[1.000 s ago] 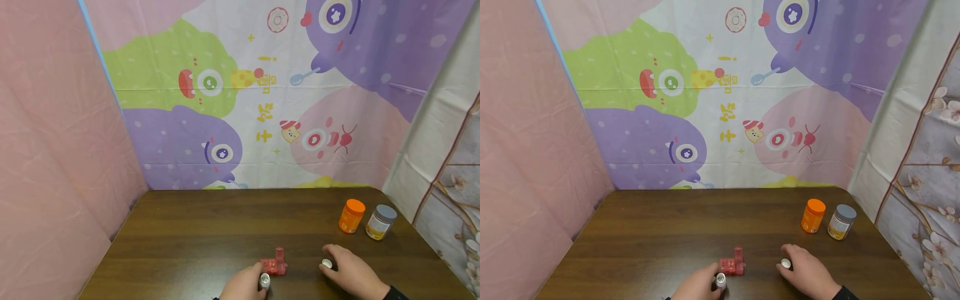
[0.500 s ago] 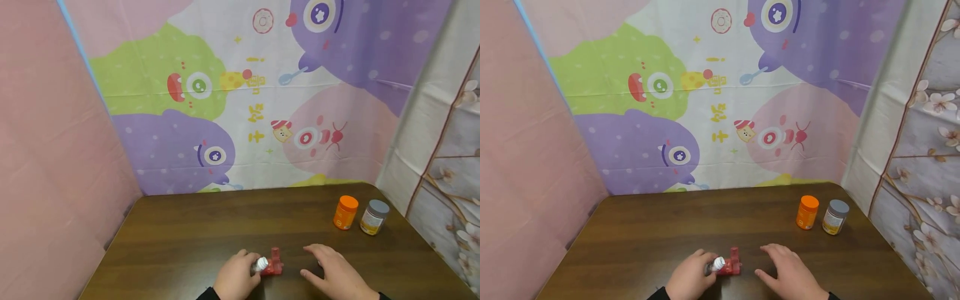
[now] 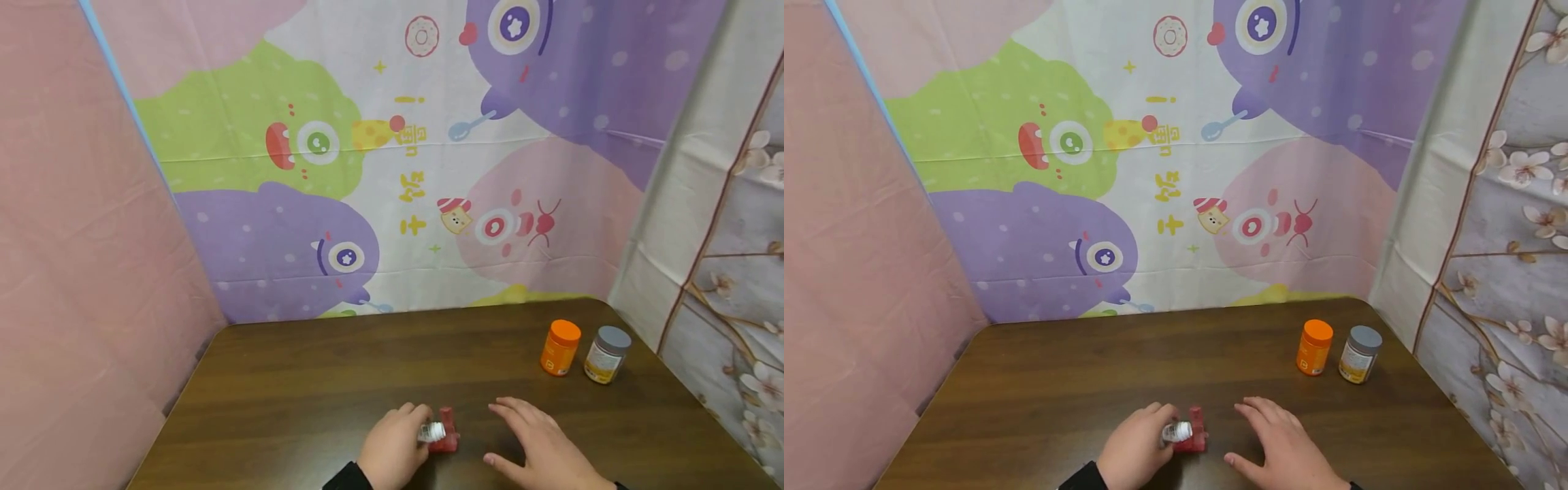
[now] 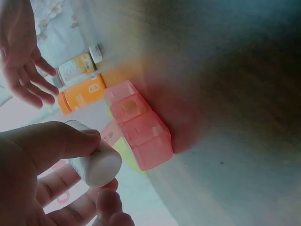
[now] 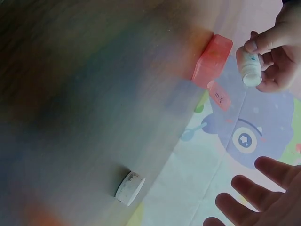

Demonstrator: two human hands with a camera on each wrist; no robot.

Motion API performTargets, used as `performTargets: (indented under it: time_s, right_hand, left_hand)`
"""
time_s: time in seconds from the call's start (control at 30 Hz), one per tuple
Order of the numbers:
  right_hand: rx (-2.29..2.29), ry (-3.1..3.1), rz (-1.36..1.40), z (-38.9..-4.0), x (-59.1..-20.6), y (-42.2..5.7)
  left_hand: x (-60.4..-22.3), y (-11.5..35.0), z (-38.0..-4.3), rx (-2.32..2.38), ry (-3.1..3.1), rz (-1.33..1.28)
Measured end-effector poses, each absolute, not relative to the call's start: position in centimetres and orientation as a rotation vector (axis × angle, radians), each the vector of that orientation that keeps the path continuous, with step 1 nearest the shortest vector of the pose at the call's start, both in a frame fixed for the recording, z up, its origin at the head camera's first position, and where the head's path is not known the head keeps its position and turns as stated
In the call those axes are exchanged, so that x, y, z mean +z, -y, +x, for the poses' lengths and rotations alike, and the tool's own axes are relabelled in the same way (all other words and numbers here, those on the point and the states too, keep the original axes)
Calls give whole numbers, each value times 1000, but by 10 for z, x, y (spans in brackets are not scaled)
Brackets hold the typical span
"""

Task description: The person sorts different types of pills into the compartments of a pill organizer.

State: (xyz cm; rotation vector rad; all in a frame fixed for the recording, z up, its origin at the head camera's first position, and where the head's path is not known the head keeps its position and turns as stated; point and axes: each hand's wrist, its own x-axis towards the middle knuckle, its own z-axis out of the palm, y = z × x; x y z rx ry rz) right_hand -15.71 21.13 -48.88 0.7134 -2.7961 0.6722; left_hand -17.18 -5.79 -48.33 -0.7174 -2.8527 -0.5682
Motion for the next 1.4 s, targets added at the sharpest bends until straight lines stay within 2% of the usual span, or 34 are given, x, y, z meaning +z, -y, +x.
performTargets:
  time_s: [1.4]
  right_hand:
    - [664, 2827, 736, -155, -491, -214]
  left_hand:
    - [-487, 47, -178, -354, 2795, -736]
